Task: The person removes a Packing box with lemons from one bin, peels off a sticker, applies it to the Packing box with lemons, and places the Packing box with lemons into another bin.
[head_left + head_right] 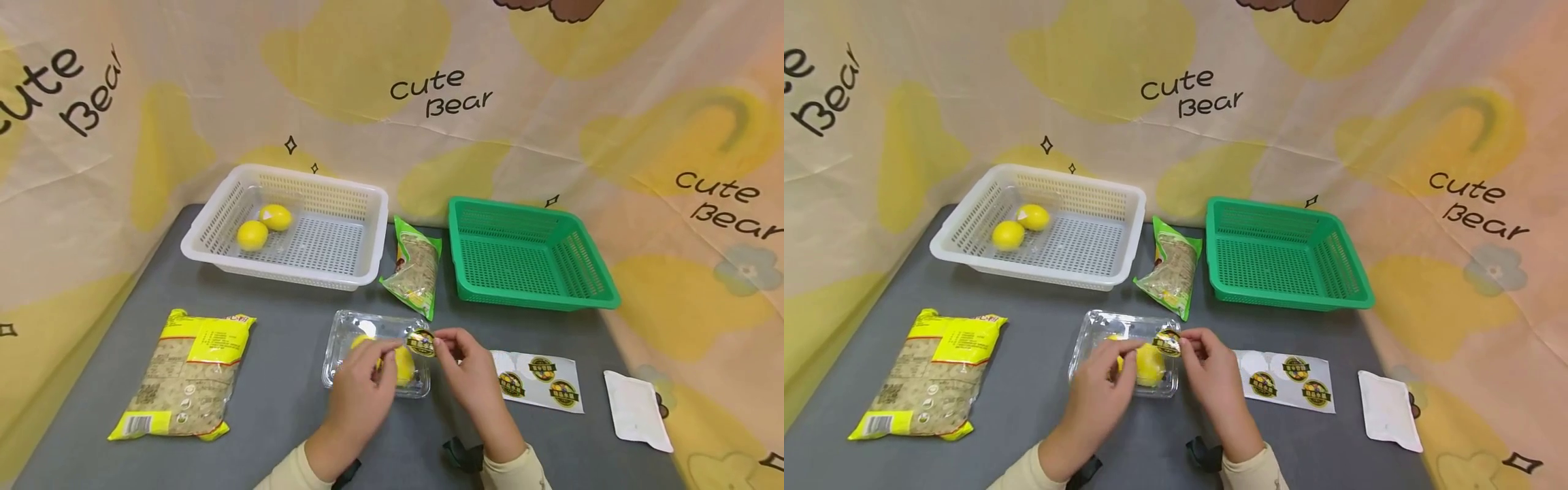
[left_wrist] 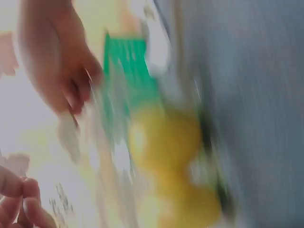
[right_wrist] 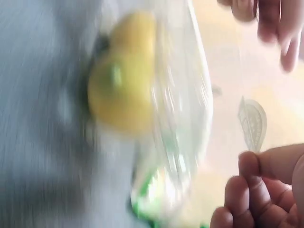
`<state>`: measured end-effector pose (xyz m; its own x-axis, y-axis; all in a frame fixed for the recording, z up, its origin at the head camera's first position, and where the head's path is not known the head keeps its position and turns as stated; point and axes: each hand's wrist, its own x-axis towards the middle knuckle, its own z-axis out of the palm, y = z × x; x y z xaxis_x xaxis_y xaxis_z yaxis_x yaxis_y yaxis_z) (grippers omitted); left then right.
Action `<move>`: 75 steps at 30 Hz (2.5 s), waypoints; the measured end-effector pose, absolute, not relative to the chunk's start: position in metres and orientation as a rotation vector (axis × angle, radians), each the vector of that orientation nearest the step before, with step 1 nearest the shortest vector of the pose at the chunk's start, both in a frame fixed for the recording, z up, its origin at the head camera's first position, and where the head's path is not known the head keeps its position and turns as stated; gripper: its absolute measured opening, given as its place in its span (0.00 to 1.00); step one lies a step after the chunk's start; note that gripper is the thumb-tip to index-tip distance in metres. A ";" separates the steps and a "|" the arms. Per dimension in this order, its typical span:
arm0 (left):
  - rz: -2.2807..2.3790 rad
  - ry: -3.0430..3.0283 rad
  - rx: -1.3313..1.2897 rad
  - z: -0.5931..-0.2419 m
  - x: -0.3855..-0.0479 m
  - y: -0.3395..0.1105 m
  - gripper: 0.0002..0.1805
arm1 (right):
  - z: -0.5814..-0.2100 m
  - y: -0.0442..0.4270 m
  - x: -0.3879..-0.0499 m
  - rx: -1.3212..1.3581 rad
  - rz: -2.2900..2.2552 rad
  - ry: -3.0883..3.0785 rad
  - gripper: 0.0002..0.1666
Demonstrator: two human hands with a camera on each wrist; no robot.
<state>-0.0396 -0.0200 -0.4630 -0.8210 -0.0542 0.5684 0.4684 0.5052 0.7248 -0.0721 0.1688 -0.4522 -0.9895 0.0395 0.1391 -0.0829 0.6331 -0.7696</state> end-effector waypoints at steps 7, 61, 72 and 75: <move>-1.105 -2.193 -0.196 -0.476 -0.064 -0.059 0.09 | -0.459 0.130 -0.083 0.191 1.215 -2.760 0.09; -0.642 -2.392 -0.286 -0.509 -0.054 -0.068 0.09 | -0.492 0.099 -0.043 0.525 0.362 -2.980 0.40; -0.315 -2.659 -0.341 -0.506 -0.034 -0.065 0.37 | -0.489 0.097 -0.046 0.439 0.319 -2.996 0.30; -0.247 -2.769 -0.346 -0.505 -0.029 -0.063 0.31 | -0.488 0.098 -0.047 0.429 0.323 -2.987 0.30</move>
<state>-0.0285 -0.0634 -0.5046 -0.9132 0.2075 0.3508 0.2662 0.9554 0.1279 -0.0472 0.0977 -0.4882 -0.9545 -0.2660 0.1347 -0.2887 0.9376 -0.1938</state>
